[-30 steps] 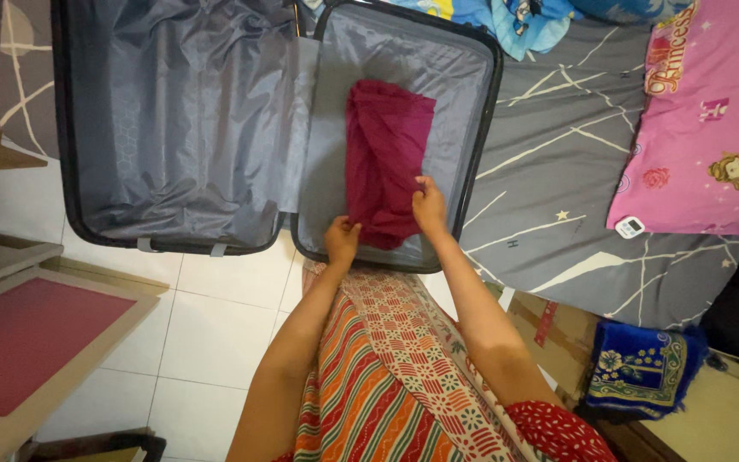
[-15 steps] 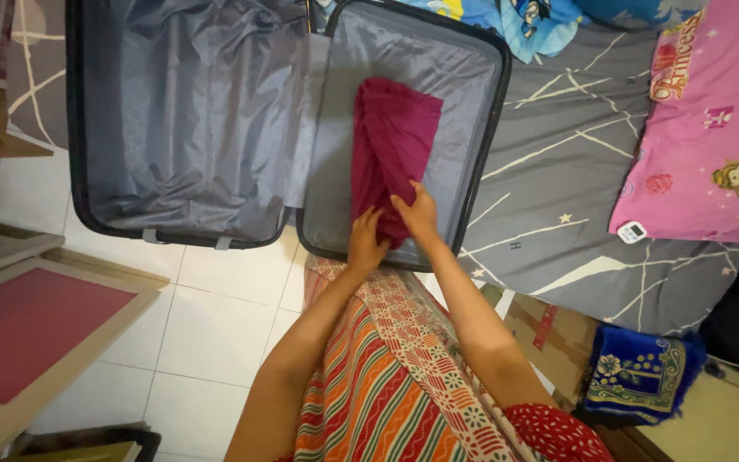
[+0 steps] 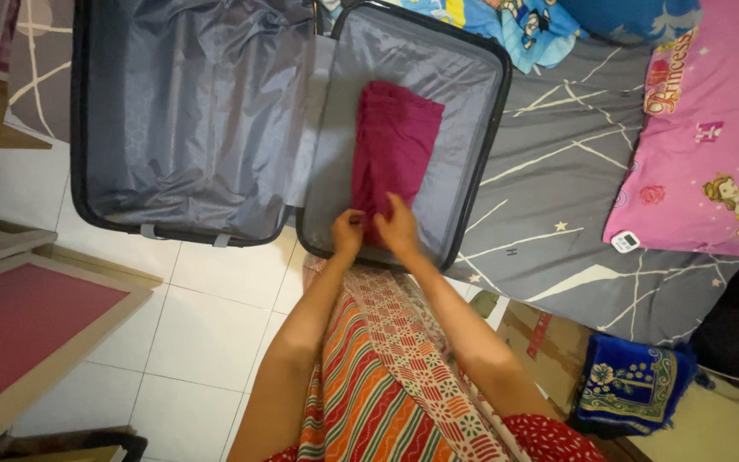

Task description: The person packs a suitcase by placing clothes inside and smoothing them out.

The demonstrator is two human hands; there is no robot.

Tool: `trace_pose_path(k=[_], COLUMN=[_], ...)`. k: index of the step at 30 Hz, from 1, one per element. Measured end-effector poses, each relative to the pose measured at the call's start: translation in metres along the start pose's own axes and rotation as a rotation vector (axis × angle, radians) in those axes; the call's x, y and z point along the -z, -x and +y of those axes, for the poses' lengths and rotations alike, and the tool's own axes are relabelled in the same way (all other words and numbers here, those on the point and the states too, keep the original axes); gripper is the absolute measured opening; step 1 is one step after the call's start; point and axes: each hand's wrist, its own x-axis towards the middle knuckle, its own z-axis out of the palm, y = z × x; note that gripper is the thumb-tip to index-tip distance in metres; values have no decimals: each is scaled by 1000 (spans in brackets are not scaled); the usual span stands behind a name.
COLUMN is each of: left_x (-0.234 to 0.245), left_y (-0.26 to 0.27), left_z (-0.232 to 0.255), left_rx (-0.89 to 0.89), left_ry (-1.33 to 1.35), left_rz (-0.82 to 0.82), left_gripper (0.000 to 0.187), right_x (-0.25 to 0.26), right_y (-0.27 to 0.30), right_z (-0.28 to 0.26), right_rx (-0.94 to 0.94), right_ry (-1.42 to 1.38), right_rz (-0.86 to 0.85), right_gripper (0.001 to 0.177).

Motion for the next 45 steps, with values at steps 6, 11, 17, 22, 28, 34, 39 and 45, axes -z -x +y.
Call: trace_pose_path(k=[6,11,17,22,28,34,39,45], left_x=[17,20,13,7,10,19,23,42], left_y=[-2,7,13,16,5,11,16,22], left_z=[3,17,12,11,6,-2,4,8], left_rx=[189,334,20,116,225,68,24,-9], left_ry=[49,-149,-439,-349,-293,-515,-420,-339], left_rz=[-14,66,238,126,-6,80,121,9], left_gripper=[28,34,37,67,56,59,54,71], right_x=[-36,-26,14,20,21,23,28,28], right_y=[36,47,42,39,43,43,45,46], right_z=[-4,8,41,43,43,51,50,50], right_rx=[-105,-348,-182,-783,-975,-984,-974,-966], right_ry=[-155,-239,148,-325,-644,-560,-460,-470], right_rz=[-359,-263,50,-172,-258,-308,-389,-288], right_gripper=[48,34,49,87,96,80,67,49])
